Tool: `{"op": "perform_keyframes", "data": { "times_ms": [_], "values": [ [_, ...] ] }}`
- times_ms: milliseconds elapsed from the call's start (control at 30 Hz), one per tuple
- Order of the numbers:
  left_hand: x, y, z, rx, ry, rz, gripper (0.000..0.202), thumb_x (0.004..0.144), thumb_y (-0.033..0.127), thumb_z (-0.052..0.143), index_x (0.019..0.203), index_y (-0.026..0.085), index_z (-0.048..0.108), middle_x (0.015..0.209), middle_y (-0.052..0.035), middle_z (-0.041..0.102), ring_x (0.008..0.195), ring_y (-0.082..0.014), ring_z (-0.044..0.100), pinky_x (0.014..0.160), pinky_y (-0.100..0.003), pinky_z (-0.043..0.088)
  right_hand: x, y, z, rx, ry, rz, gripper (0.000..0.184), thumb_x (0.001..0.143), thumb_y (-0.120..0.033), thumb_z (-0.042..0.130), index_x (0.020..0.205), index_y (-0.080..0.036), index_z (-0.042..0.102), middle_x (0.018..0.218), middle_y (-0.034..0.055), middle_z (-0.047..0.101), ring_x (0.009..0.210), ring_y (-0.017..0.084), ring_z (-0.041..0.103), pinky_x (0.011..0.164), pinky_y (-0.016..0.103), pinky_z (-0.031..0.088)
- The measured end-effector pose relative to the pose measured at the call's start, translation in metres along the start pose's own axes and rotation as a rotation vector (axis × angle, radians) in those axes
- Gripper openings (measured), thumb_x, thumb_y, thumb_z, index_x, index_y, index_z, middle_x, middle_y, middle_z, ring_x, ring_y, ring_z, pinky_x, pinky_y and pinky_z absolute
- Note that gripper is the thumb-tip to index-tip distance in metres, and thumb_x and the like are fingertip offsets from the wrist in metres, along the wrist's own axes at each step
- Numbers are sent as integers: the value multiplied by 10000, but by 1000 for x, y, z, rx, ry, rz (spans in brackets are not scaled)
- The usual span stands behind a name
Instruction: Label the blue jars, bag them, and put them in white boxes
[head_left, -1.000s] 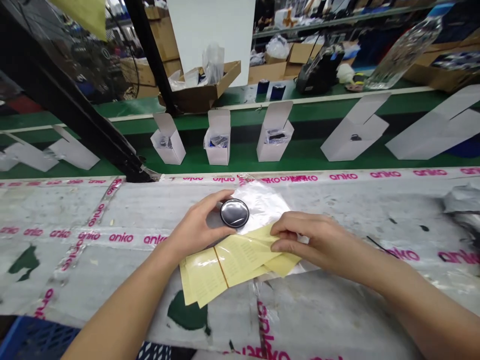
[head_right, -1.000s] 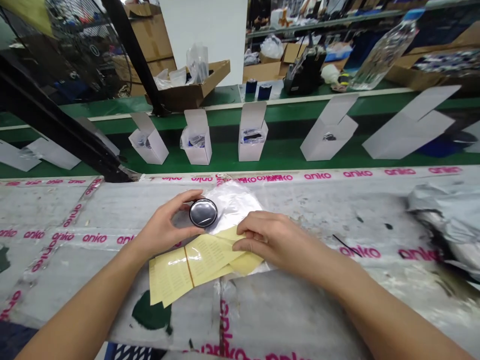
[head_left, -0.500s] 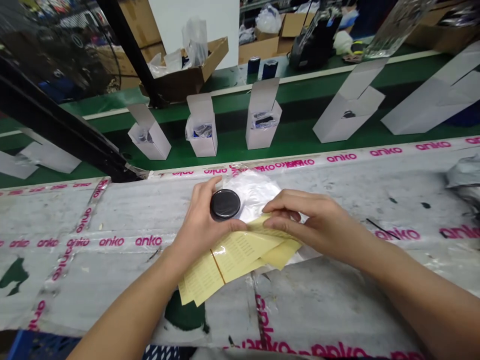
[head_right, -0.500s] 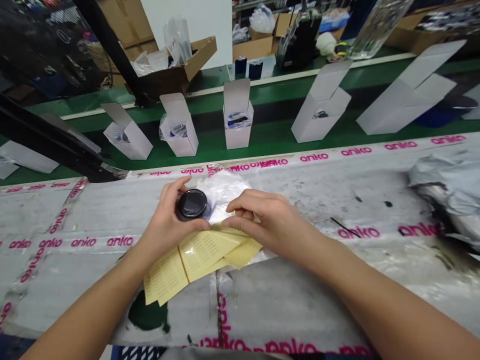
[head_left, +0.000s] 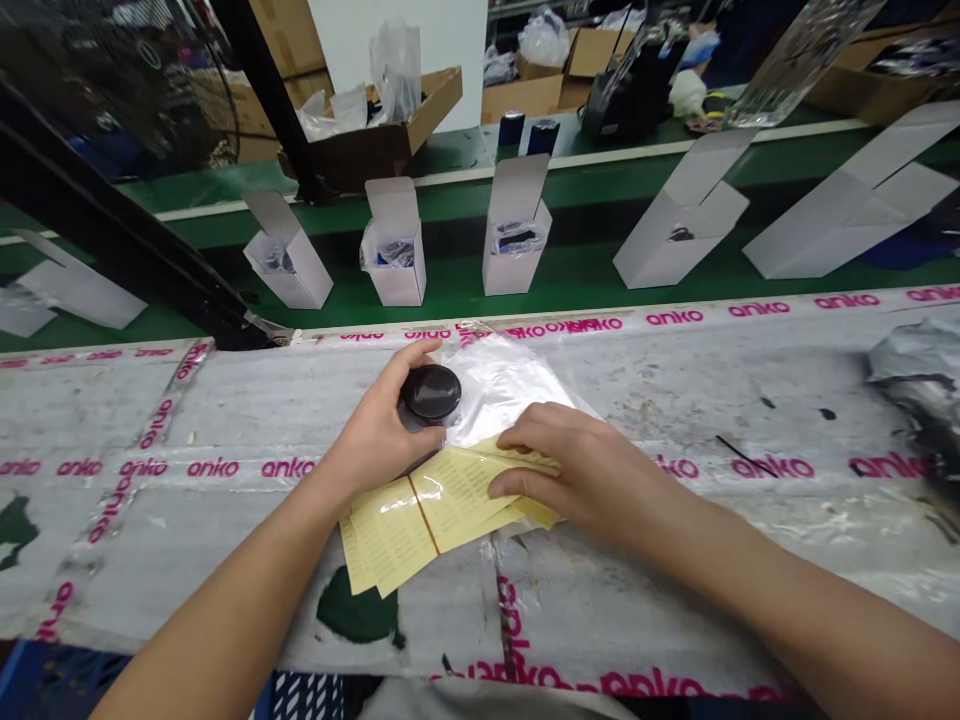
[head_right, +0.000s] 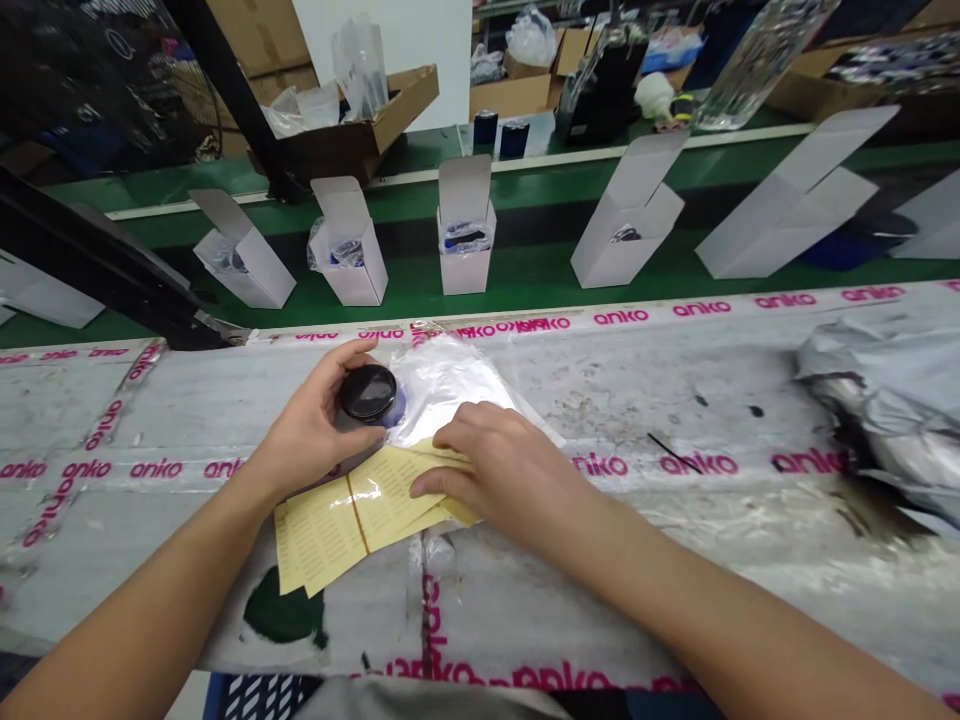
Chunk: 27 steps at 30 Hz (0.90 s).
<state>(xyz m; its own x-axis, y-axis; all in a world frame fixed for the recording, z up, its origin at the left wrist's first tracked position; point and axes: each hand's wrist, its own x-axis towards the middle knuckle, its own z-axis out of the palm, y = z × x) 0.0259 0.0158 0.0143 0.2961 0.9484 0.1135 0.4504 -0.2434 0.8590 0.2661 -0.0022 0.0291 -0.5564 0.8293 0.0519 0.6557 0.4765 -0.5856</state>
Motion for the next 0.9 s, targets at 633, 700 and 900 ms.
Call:
{"op": "perform_keyframes", "data": {
  "times_ms": [633,700,900],
  "values": [
    [-26,37,-5,179,-402,87,577,969,157,567,1483,380,426,1337,-20,669,1126,-219,674,915,-345,534,-6,-10,-9,181,-39,-130,209,1015,-246,489,910,-235,669,863,28,703,803,191,656,747,333,500],
    [-25,34,-1,100,-364,5,501,972,165,548,1435,339,474,1146,-14,737,969,-197,699,812,-315,527,-7,-11,-2,129,26,-124,100,970,-260,572,1003,-243,664,943,45,715,861,216,669,734,338,510],
    [-23,36,-2,59,-417,-105,322,980,257,552,1300,294,543,933,9,726,863,-197,673,715,-299,461,-12,-16,13,136,22,10,135,938,-193,581,1045,-257,631,957,19,759,800,210,707,653,312,506]
  ]
}}
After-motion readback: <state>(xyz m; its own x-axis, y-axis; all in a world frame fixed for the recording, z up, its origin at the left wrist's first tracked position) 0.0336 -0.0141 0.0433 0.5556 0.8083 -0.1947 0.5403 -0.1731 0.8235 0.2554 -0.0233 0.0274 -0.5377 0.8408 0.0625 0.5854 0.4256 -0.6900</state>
